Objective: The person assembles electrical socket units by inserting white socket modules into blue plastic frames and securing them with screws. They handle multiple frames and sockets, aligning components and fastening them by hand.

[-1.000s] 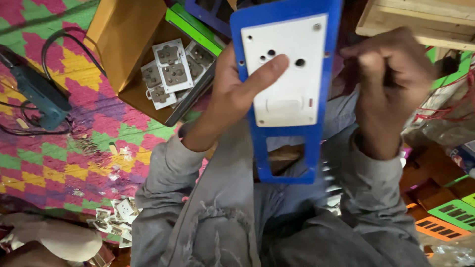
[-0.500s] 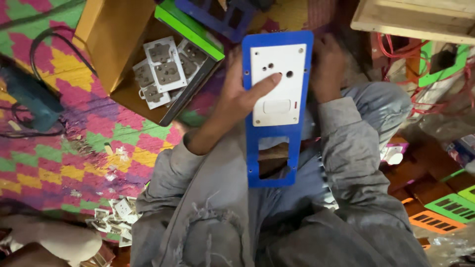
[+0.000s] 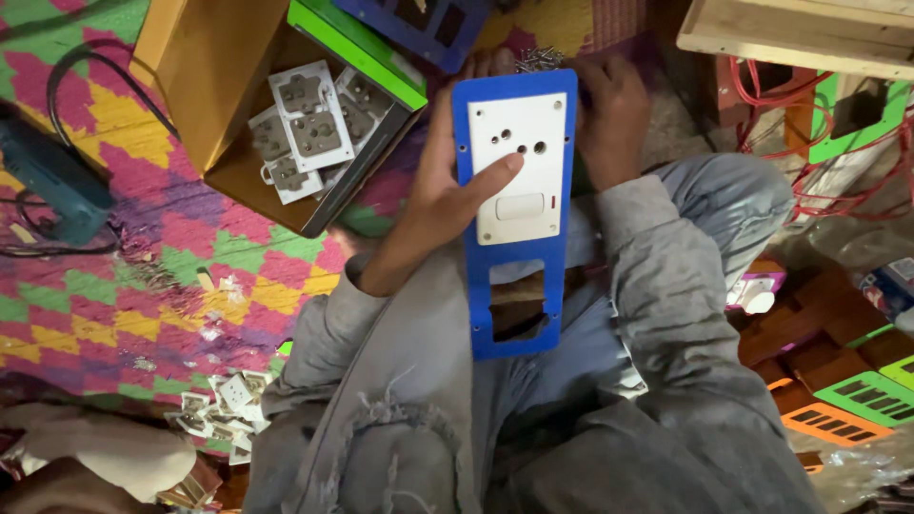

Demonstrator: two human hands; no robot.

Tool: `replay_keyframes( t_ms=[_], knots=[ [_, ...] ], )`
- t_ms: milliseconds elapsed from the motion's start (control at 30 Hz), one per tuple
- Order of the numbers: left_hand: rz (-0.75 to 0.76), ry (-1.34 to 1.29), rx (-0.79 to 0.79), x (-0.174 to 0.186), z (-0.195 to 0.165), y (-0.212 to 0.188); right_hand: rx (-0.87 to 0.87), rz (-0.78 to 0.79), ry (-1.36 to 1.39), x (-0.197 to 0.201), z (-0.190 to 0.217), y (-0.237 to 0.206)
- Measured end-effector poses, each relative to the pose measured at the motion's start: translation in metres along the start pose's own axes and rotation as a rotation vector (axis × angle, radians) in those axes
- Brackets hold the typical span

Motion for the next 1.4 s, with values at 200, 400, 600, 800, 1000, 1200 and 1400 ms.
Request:
replay_keyframes(
  t_ms=[200,400,600,800,1000,1200,1400],
  knots=[
    [0.056,0.281,-0.021,-0.01,-0.014,-0.003,-0.477,-0.27,0.979,-0.018,-0.012,-0.005],
    [0.179,0.377,-0.064,-0.017,-0.023,-0.001,-0.322,-0.176,0.81,-0.023,0.001,-0.002],
    [-0.117,0.793,-0.28,-0.012,-0.041,-0.011,-0.251,-0.132,0.693,-0.017,0.005,0.0],
    [-0.048,0.722,-0.129,-0.007,-0.033,-0.006,-0.136,-0.21,0.444,0.058,0.021,0.015],
    [-0.107,0.778,-0.233,-0.009,-0.03,-0.009,-0.221,-0.316,0.606,0.137,0.09,0.027],
    [-0.146,0.869,-0.315,-0.011,-0.037,-0.01,0.148,-0.012,0.249,0.15,0.149,0.063],
    [0.161,0.561,-0.095,-0.017,-0.029,-0.005,0.212,0.064,0.189,0.14,0.161,0.086]
  ],
)
Point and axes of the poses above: each hand's wrist, its own y-axis towards the middle knuckle, its own x-axis out of the back of the hand, z = x × y, the point moved 5 cm from there along y, towards the middle knuckle, and after that the axes turned 14 degrees about x, right-handed, at the moved point
